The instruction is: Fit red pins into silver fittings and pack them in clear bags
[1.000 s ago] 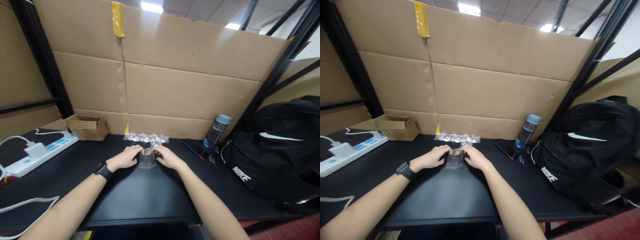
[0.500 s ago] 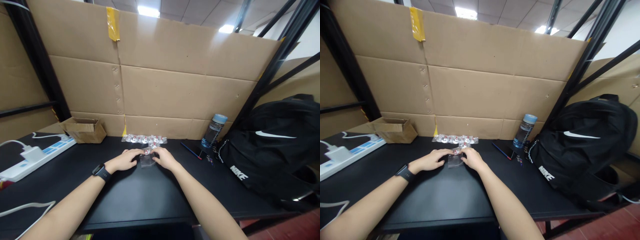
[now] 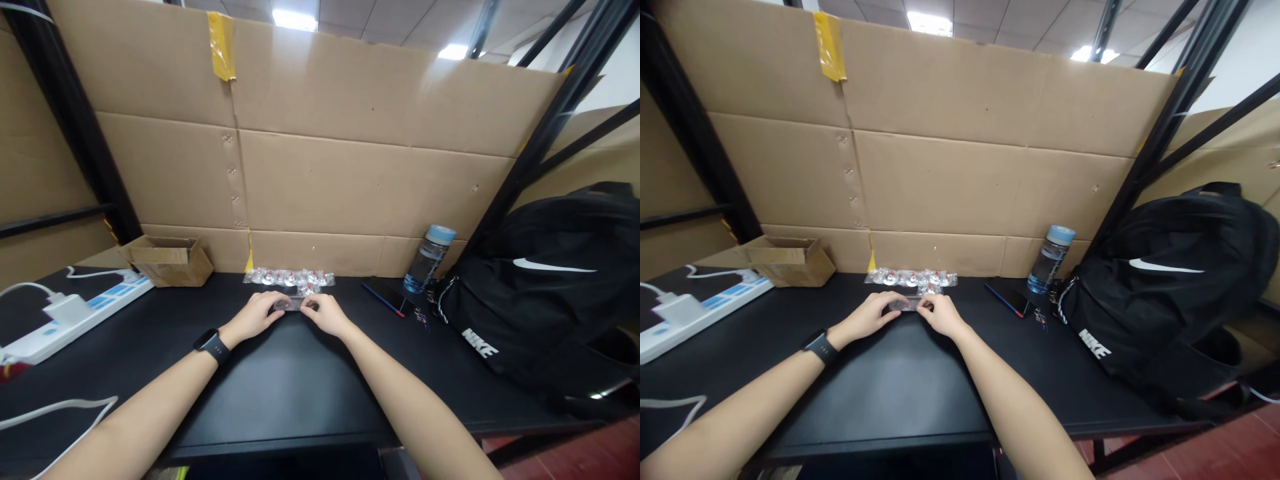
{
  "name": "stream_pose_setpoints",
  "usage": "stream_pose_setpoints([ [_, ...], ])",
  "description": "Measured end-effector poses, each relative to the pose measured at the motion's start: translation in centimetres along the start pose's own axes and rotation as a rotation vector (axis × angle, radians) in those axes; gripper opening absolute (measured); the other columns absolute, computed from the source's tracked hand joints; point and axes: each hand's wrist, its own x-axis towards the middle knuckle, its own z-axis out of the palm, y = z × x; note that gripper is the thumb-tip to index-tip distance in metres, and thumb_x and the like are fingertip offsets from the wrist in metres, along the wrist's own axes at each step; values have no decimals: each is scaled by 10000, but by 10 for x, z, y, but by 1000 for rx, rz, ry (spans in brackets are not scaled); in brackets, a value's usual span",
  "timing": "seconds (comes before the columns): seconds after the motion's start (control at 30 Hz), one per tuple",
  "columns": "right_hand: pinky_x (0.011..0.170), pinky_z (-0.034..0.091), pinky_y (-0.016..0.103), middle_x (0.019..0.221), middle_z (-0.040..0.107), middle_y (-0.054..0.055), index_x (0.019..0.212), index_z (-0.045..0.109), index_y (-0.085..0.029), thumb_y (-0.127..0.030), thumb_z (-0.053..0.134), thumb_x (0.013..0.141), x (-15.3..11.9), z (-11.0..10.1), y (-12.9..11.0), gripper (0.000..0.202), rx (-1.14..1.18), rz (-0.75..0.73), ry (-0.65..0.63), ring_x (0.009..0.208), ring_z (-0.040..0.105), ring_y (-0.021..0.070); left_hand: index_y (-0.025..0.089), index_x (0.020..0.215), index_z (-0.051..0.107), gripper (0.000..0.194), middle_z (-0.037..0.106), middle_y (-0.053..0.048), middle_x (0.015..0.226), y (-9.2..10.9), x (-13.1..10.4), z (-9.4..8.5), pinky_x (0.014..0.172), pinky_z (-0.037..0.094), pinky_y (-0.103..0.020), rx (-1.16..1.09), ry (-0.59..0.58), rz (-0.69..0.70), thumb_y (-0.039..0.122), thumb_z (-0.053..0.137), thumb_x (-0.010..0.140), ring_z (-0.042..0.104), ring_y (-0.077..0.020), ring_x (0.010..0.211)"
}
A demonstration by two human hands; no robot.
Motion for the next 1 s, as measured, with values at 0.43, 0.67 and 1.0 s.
stream_pose_setpoints([
  [0.43, 735, 466, 256, 823, 753, 19, 817, 746, -201, -236, 652, 856, 3, 0, 4, 108, 18, 19, 60, 756, 651, 167, 244, 1039, 696, 263, 766, -7, 898, 1, 2, -2, 785, 462, -279, -66, 35, -200, 426, 524, 959, 690, -196, 792],
  [0.67, 758, 476, 265, 885, 703, -9, 1345, 555, -235, -156, 665, 830, 0, 4, 3, 532, 14, -11, 69, 716, 597, 144, 281, 1312, 516, 421, 741, 40, 824, 0, 1, 3, 815, 425, -291, -40, 30, -289, 354, 585, 903, 687, -197, 804],
  [1.0, 1025, 385, 509, 1353, 600, 97, 1229, 697, -262, -367, 724, 829, -3, 7, -3, 415, -356, -59, -49, 1273, 476, 329, 322, 1227, 683, 373, 631, -72, 1306, 0, -2, 5, 996, 348, -459, 180, -31, -146, 498, 584, 914, 510, -322, 1248],
])
